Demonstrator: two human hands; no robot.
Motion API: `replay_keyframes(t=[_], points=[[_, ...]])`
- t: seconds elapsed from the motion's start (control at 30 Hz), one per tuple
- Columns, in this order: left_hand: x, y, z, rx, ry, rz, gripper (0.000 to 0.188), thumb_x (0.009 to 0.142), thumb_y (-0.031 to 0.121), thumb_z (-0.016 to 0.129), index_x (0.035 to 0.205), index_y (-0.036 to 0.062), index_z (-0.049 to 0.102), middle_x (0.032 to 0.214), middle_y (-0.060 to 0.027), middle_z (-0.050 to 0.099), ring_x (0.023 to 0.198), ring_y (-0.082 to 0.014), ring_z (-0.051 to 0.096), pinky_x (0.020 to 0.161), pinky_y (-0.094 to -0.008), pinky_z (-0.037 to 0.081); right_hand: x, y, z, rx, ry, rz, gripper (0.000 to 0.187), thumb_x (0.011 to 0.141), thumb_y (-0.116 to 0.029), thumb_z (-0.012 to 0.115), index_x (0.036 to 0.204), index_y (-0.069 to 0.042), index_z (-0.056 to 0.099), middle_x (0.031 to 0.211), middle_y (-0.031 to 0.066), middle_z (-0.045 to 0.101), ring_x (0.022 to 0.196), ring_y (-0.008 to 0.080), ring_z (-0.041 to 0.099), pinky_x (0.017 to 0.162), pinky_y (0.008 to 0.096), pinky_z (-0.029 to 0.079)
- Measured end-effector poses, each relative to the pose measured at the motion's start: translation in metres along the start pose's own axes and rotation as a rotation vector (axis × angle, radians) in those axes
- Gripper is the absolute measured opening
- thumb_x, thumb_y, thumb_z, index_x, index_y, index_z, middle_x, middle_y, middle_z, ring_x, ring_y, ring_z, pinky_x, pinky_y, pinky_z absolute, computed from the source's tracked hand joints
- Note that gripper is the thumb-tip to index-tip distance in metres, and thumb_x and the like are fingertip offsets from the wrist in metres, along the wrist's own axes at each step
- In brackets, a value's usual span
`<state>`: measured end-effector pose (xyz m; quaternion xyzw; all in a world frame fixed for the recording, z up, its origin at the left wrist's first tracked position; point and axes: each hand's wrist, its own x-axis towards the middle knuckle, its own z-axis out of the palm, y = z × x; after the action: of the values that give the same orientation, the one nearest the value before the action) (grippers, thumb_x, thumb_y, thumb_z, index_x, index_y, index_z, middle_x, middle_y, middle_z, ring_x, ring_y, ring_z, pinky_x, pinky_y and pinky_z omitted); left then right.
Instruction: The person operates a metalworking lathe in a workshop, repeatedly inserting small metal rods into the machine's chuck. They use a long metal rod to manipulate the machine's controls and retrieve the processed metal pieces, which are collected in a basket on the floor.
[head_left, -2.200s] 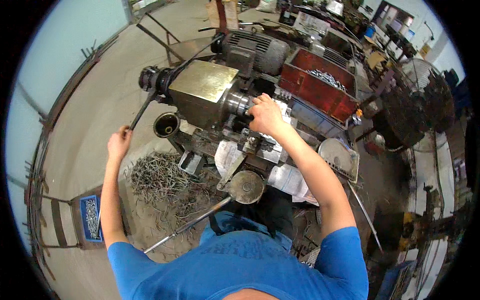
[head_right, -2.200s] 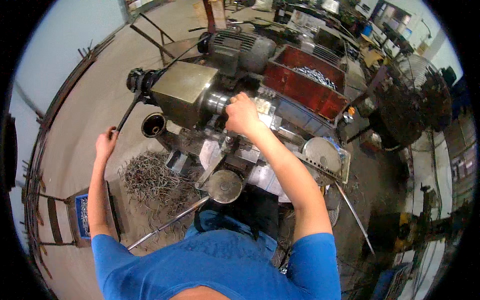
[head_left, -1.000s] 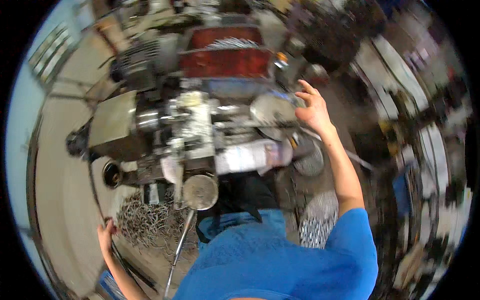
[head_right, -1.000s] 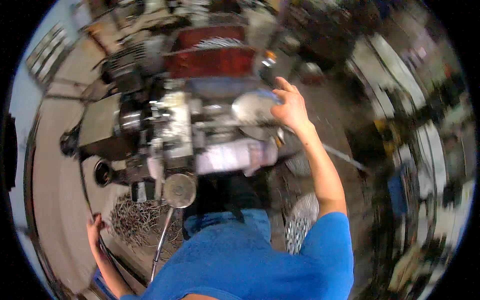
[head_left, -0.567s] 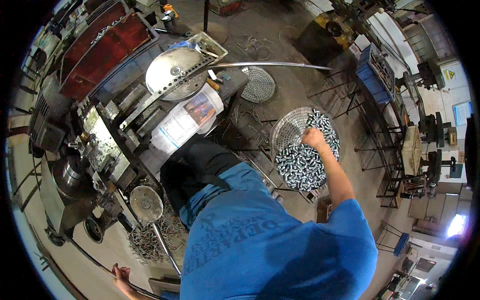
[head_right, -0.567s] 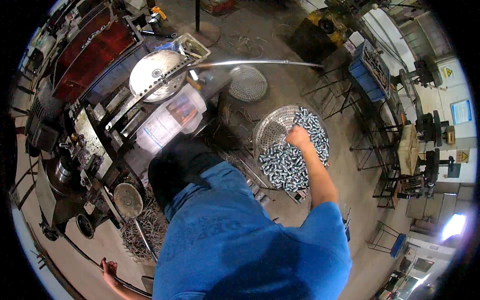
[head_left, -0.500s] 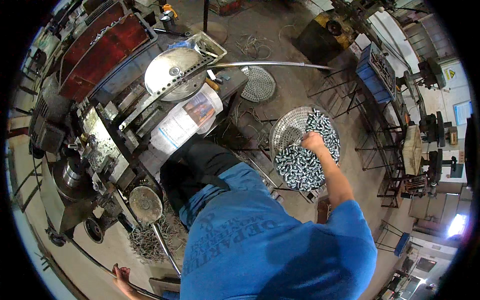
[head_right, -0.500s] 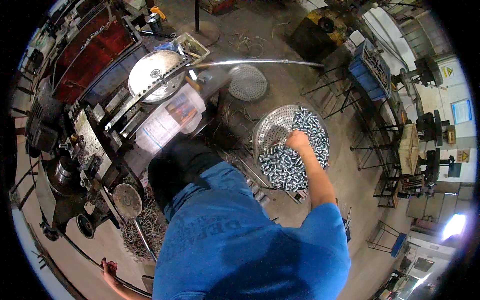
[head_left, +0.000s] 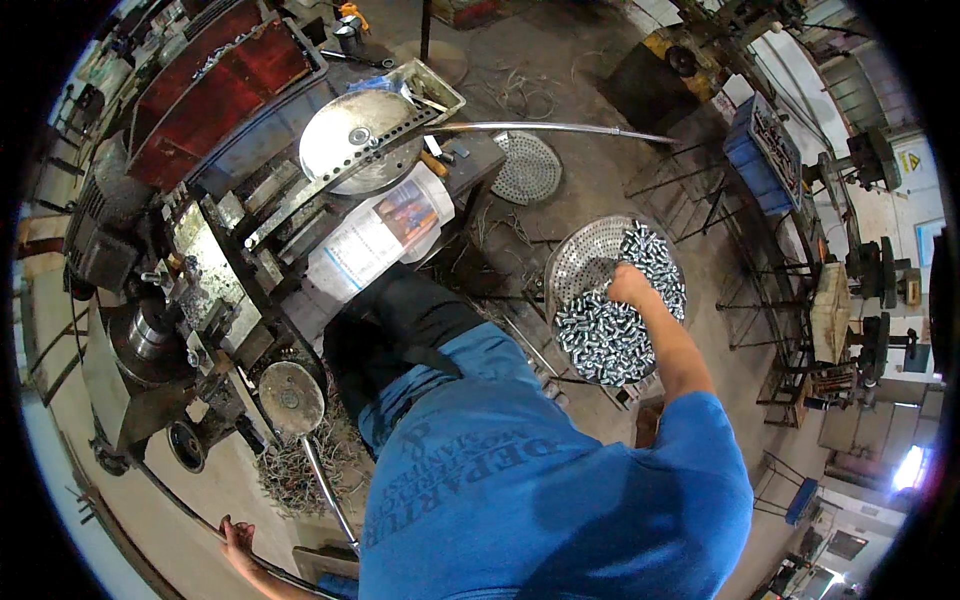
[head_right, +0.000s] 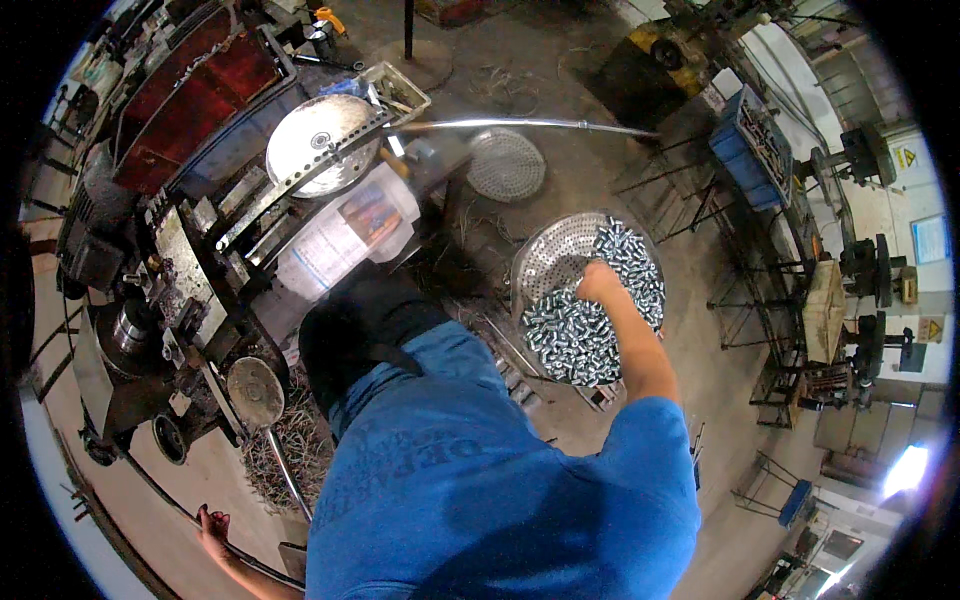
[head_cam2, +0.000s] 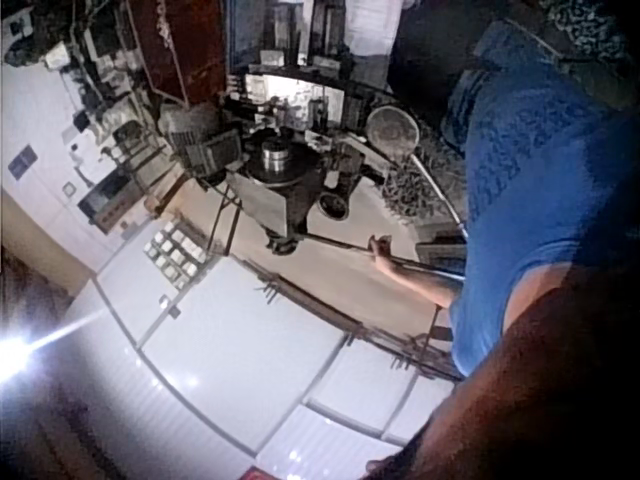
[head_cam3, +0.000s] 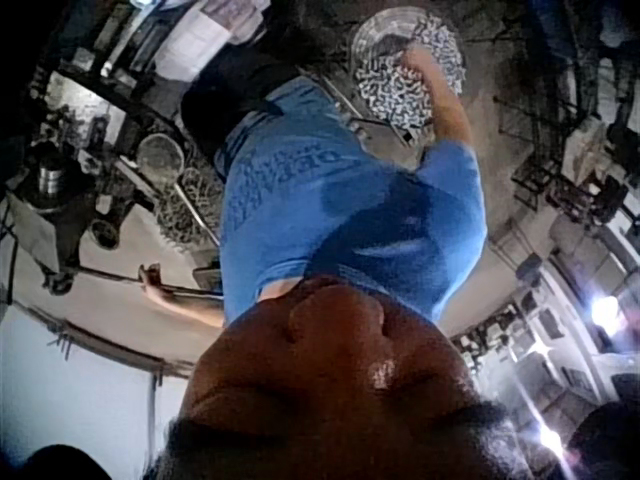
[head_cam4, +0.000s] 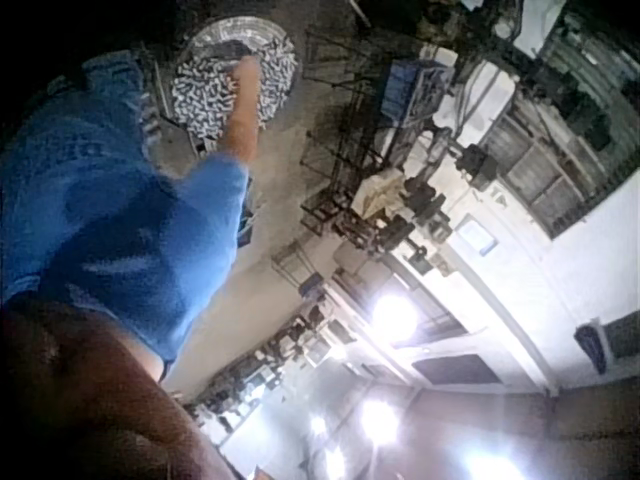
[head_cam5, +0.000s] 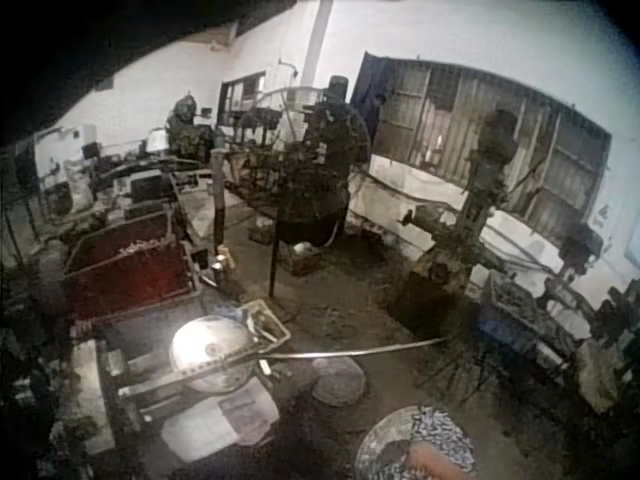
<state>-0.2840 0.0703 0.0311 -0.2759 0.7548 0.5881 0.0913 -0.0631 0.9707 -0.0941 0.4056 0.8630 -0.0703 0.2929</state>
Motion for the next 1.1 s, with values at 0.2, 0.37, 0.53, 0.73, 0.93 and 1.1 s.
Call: replay_keyframes(t=[0.2,0.37,0.53,0.73,0.93,1.1], points=[[0.004,0.007,-0.014,0.729,0.157,0.176,0.037,0.087,0.025,0.06,0.114,0.0004,0.056,0.072,-0.0095,0.06,0.067,-0.0163,0.06,0.065,-0.0312,0.051,0.006,-0.003,-0.003,0.323,0.374,-0.291,0.042,0.058,-0.018,0.062,0.097,-0.003,0.065,0.099,0.0203,0.063,0.087,0.0335,0.061,0.08,0.0358,0.05],[-0.061,0.113,0.072,0.921,0.234,0.576,0.039,0.087,0.017,0.059,0.122,0.0009,0.053,0.082,-0.0112,0.059,0.072,-0.0155,0.056,0.068,-0.0297,0.046,-0.065,-0.146,-0.106,0.806,0.321,-0.736,0.054,0.06,-0.011,0.062,0.114,-0.002,0.058,0.121,0.0188,0.051,0.09,0.0337,0.06,0.08,0.0382,0.05],[-0.098,0.202,0.242,0.403,-0.186,0.685,0.031,0.084,0.014,0.063,0.108,-0.0033,0.059,0.096,-0.011,0.067,0.085,-0.0152,0.063,0.076,-0.029,0.049,-0.147,-0.314,-0.166,0.585,0.491,-1.576,0.059,0.055,-0.008,0.063,0.114,-0.003,0.058,0.121,0.0228,0.049,0.098,0.0343,0.056,0.084,0.0403,0.047],[-0.12,0.219,0.304,0.353,-0.456,0.87,0.033,0.085,0.033,0.06,0.089,-0.0001,0.065,0.07,-0.0148,0.063,0.065,-0.0249,0.064,0.059,-0.0325,0.048,-0.24,-0.412,-0.201,0.562,0.416,-1.995,0.047,0.055,-0.005,0.059,0.101,0.005,0.059,0.112,0.0216,0.049,0.094,0.0366,0.052,0.08,0.04,0.047],[-0.1,0.192,0.295,0.261,-0.376,0.872,0.031,0.089,0.03,0.055,0.085,0.0016,0.067,0.059,-0.0135,0.059,0.052,-0.0224,0.058,0.05,-0.0334,0.043,-0.243,-0.431,-0.192,0.554,0.349,-1.984,0.04,0.055,-0.008,0.06,0.094,0.003,0.061,0.106,0.0196,0.051,0.088,0.0341,0.053,0.075,0.0398,0.047],[-0.096,0.191,0.294,0.206,-0.308,0.878,0.033,0.089,0.03,0.055,0.079,0.0009,0.065,0.057,-0.0145,0.056,0.049,-0.0249,0.055,0.048,-0.0343,0.041,-0.242,-0.445,-0.2,0.44,0.418,-2.023,0.039,0.054,-0.009,0.059,0.092,0.001,0.064,0.095,0.0166,0.056,0.081,0.0324,0.055,0.071,0.039,0.048]])
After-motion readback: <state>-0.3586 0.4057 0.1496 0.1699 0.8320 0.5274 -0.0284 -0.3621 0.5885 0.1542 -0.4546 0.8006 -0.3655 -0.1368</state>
